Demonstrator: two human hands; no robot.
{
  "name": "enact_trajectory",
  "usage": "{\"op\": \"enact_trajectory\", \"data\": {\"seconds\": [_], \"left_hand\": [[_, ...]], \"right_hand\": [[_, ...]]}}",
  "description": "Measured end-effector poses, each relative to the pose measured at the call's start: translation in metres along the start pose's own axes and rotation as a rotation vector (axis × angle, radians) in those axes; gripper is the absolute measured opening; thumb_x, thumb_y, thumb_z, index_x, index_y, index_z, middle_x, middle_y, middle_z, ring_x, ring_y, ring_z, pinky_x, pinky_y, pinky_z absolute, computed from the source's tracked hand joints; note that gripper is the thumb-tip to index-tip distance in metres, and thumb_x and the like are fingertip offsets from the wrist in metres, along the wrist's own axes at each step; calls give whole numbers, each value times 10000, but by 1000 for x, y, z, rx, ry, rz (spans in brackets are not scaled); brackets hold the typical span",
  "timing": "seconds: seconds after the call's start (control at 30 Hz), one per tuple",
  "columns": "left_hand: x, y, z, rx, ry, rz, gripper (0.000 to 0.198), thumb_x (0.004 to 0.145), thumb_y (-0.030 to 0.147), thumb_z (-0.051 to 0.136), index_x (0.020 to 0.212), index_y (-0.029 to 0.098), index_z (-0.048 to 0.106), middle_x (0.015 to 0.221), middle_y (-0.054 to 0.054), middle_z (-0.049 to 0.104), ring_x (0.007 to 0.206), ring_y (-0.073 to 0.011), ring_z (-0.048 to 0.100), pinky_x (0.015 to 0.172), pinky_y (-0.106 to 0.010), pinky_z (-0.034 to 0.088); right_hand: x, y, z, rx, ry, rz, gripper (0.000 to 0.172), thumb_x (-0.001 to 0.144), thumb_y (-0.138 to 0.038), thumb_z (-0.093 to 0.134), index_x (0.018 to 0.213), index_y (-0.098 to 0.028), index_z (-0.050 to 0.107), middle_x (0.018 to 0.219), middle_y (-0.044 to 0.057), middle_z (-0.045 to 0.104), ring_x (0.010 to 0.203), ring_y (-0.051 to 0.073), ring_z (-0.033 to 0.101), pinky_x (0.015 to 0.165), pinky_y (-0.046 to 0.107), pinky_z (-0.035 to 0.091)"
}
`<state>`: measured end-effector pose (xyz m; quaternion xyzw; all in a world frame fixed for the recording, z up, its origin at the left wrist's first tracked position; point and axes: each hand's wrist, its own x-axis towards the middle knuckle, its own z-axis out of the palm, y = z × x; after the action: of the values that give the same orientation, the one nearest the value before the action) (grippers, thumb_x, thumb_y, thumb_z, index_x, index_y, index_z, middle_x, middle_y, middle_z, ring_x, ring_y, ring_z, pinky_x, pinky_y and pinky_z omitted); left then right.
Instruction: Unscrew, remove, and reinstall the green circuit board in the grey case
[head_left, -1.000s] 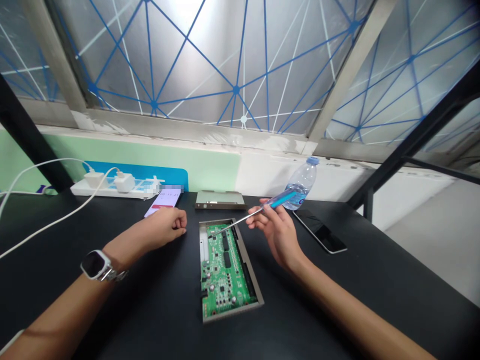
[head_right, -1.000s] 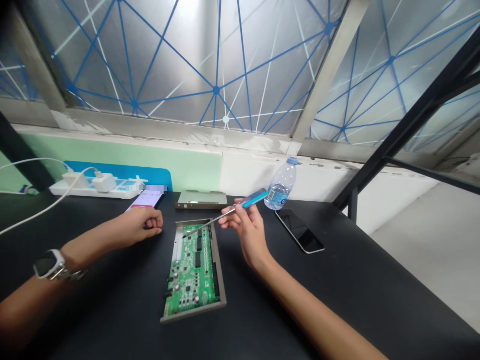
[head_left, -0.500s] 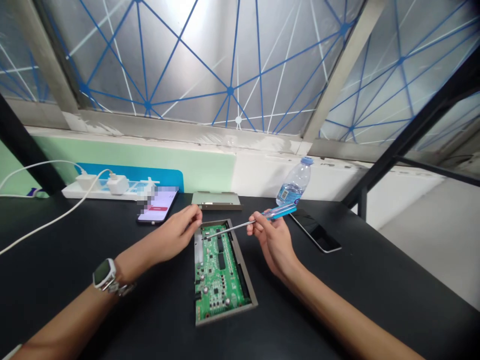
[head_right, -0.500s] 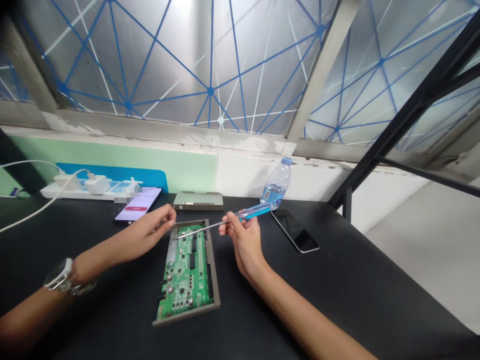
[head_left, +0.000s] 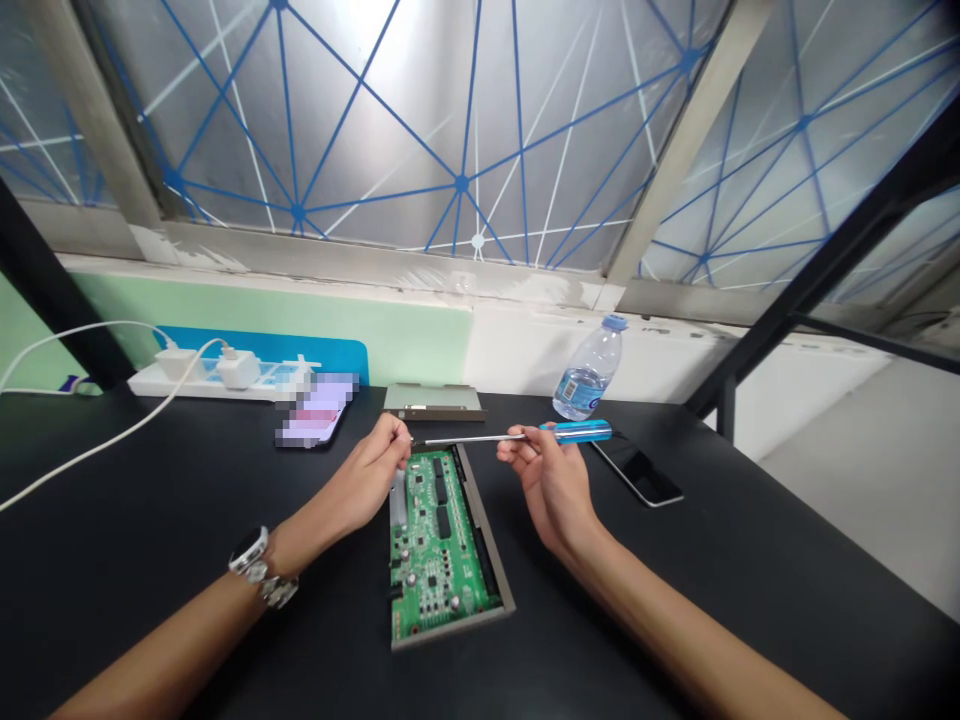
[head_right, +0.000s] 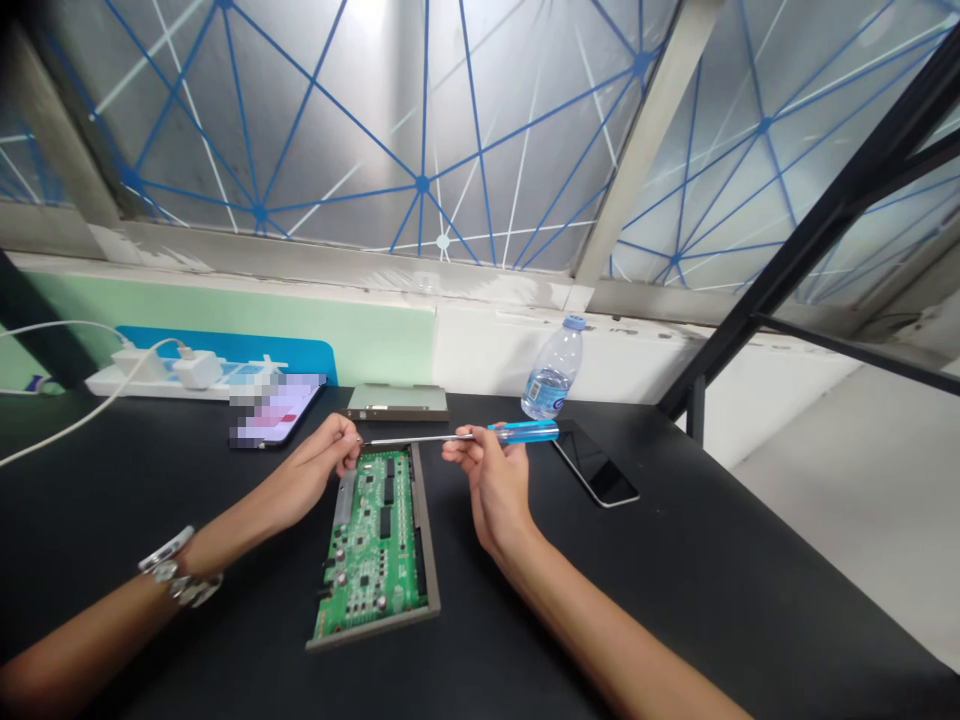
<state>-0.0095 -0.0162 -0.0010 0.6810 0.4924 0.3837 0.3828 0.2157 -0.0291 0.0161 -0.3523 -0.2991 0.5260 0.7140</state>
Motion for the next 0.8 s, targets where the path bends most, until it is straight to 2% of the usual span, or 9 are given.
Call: {"op": "enact_trajectory", "data": {"seconds": [0.23,0.63,0.8], "left_hand": [[1,-2,5,-46,-9,-13,202,967,316,358,795,226,414,770,26,484,726,-160,457,688,-285,374],[3,-1,11,-208,41,-43,225,919,384,403,762,223,408,712,31,459,628,-143,428,589,-270,344],[3,1,13,-223,35,-50,224,899,392,417,754,221,407,710,27,463,639,-146,429,604,-276,346]], "right_hand": [[-2,-1,1,3,-3,-5,269,726,-169,728,807,-222,477,722,-7,687,616,160,684,610,293,576],[-3,-1,2,13,-2,-16,259,740,-164,720,816,-219,479,717,-7,685,605,158,681,609,288,571],[-4,-1,2,22,-21,-30,253,752,-166,716,827,-221,482,728,-7,685,613,162,682,618,296,573]]}}
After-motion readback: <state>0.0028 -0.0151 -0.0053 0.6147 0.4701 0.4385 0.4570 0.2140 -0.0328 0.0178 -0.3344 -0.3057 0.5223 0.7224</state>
